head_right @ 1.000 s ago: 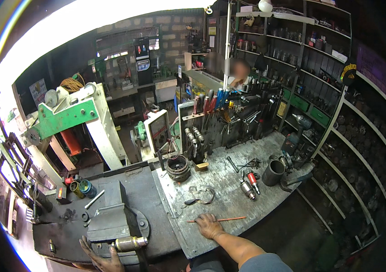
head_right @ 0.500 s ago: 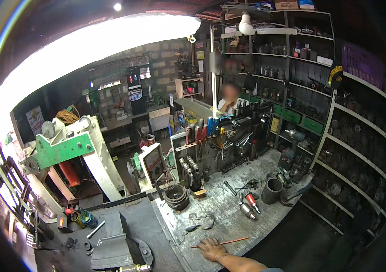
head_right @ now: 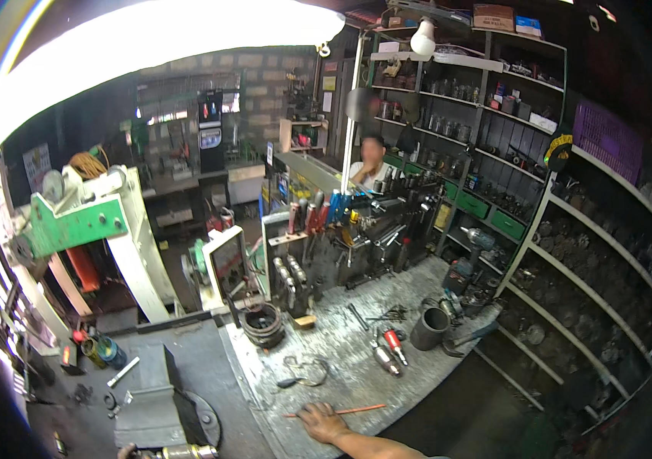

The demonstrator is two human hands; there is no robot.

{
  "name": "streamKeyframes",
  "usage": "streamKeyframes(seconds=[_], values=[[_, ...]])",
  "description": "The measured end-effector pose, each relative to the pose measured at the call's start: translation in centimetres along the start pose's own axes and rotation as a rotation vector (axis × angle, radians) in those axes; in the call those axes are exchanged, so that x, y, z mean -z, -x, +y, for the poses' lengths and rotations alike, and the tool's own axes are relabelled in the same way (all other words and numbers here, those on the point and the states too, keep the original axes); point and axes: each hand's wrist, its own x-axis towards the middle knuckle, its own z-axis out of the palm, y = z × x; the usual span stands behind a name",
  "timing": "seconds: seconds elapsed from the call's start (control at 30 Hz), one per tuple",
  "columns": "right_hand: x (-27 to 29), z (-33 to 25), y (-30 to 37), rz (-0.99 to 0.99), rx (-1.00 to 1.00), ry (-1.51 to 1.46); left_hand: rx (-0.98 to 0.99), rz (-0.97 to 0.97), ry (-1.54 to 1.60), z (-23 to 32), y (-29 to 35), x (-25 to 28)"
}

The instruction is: The person secures a cylindrical metal component in a bench vise and repeatedly tightens and loosens the vise handle. They also handle a small black ring and a metal rod, placing them on the workbench.

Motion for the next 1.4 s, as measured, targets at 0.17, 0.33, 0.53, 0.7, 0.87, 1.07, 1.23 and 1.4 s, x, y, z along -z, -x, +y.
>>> streamKeyframes(seconds=[0.17,0.33,0.53,0.7,0.87,1.07,1.23,1.4], values=[[0.0,-0.1,0.3,0.008,-0.017,-0.041,0.015,0.068,0.051,0.2,0.5,-0.1],[0.5,-0.1,-0.2,0.061,0.026,-0.023,0.027,0.073,0.039,0.3,0.0,-0.5],[-0.4,0.1,0.6,-0.004,-0.044,-0.064,-0.016,0.029,0.027,1.3,-0.4,-0.4],[-1.6,-0.9,0.6,-0.224,-0.313,-0.082,-0.553,-0.105,-0.041,2.0,-3.9,1.2],[-1.6,0.3,1.1,-0.032,-0.051,-0.041,-0.173,0.116,0.494,2.4,-18.2,8.7],[-5.4,1.2,1.5,-0.082,-0.246,-0.094,-0.186,0.387,0.451,4.4,-18.2,10.2],[-7.2,1.0,1.6,-0.128,-0.420,-0.184,-0.413,0.078,-0.197,2.2,-1.7,2.5],[-2.7,0.0,1.4,-0.197,-0.331,-0.165,-0.324,0.028,-0.126,1.0,2.7,-1.8]])
